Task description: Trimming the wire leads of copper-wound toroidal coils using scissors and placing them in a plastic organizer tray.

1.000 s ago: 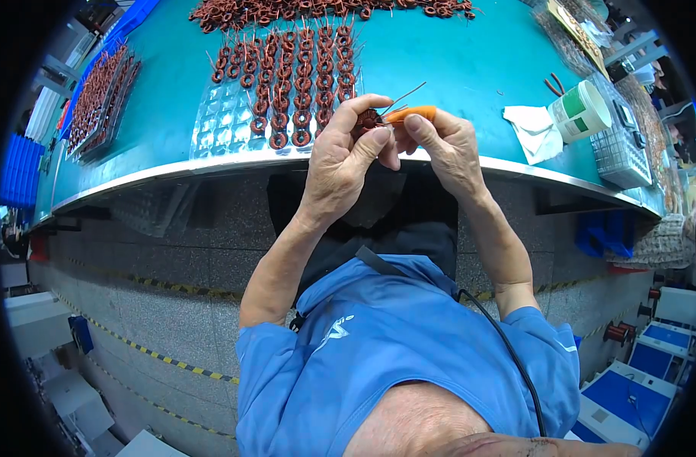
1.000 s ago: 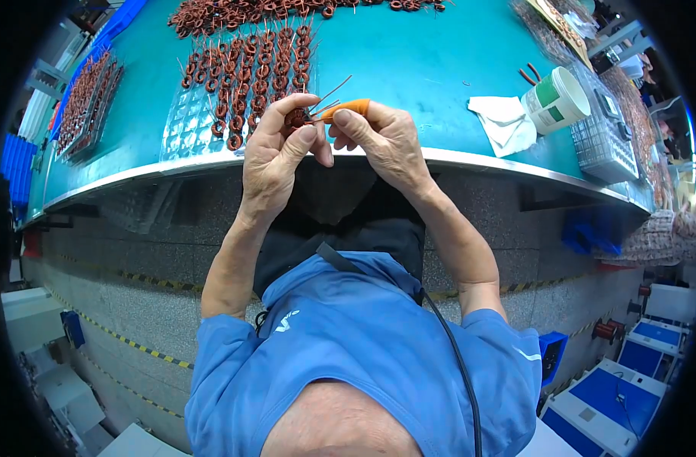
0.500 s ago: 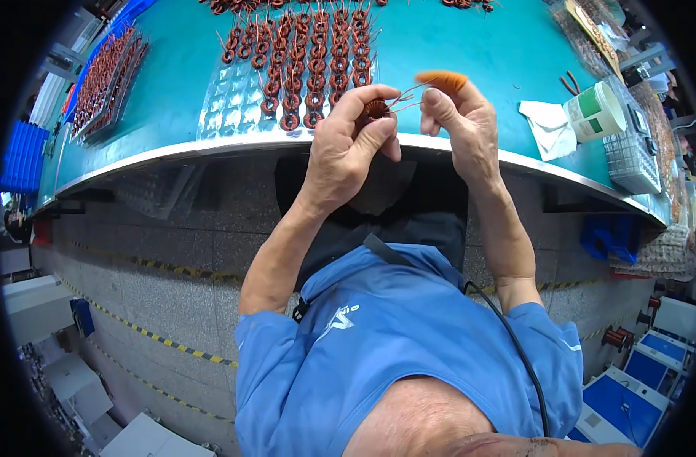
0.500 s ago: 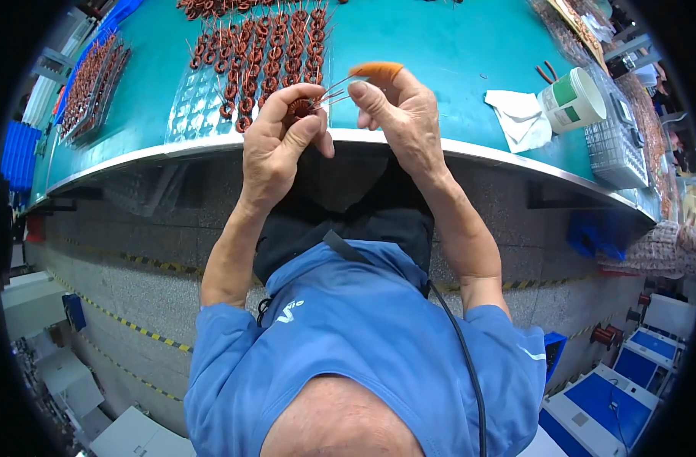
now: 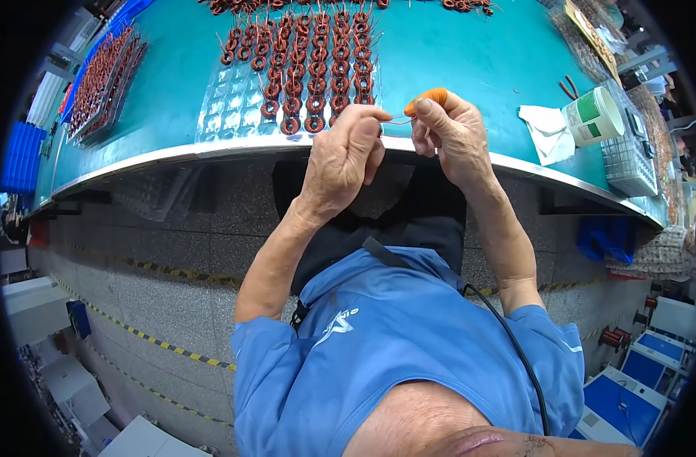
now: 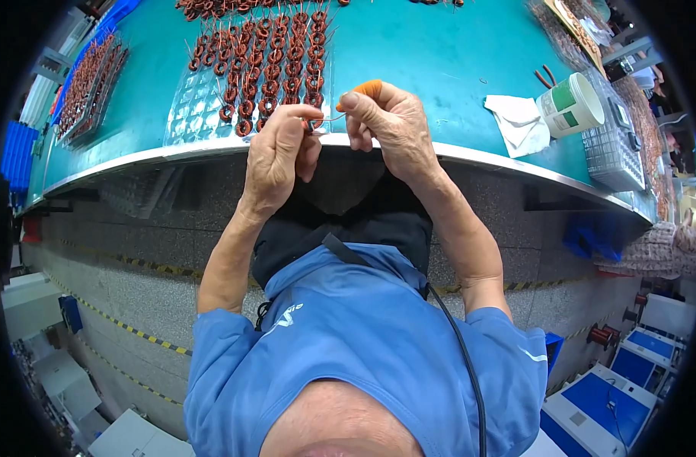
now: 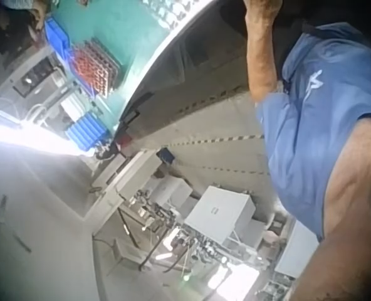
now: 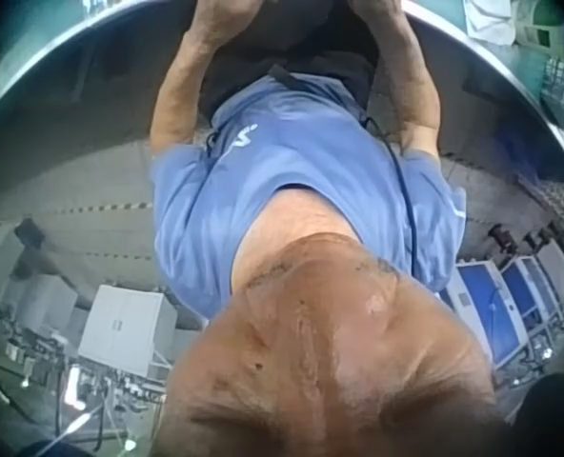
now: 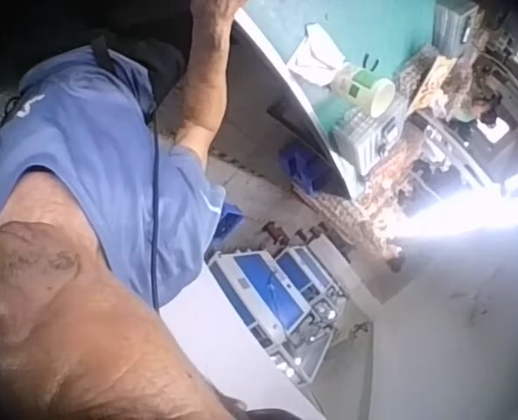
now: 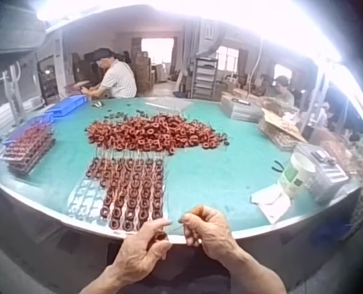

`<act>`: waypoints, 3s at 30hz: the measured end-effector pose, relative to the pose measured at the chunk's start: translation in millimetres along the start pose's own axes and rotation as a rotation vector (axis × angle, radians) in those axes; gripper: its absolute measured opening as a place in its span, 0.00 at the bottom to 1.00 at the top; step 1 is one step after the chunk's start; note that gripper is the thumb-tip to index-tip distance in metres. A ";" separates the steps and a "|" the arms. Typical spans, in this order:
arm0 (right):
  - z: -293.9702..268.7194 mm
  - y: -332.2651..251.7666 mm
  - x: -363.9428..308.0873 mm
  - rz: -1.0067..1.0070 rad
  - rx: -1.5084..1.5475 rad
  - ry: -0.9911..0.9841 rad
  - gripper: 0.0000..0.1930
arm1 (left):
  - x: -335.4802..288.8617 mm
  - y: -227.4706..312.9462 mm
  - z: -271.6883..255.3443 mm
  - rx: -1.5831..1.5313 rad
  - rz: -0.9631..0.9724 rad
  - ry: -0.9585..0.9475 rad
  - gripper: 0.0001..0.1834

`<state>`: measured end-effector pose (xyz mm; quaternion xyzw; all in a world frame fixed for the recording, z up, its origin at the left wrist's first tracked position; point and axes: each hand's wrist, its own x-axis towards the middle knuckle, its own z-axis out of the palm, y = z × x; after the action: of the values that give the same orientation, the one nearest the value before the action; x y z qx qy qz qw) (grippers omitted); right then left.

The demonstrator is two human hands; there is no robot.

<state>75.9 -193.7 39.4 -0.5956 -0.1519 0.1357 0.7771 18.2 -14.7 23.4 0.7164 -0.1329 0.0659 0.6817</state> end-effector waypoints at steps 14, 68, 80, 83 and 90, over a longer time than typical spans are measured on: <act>19.2 -11.3 2.8 -0.038 -0.013 -0.119 0.14 | -8.6 14.4 -10.5 -0.134 -0.122 -0.130 0.14; 6.0 -1.1 -16.7 0.070 -0.128 -0.096 0.13 | 2.3 26.1 -20.3 0.618 0.370 -0.291 0.15; 26.8 -11.7 -40.3 -0.195 -0.445 0.150 0.11 | -7.2 24.0 -3.8 0.375 0.167 -0.109 0.18; 27.4 -15.3 -34.5 -0.127 -0.244 0.127 0.11 | -11.6 10.7 -1.5 -0.177 0.021 -0.114 0.18; 24.7 -9.9 -16.8 0.031 -0.103 0.047 0.12 | -10.2 -6.0 6.4 -0.507 0.150 -0.097 0.14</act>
<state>50.9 -181.0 53.8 -0.6400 -0.1308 0.1258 0.7467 9.6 -19.8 14.5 0.5132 -0.2304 0.0466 0.8255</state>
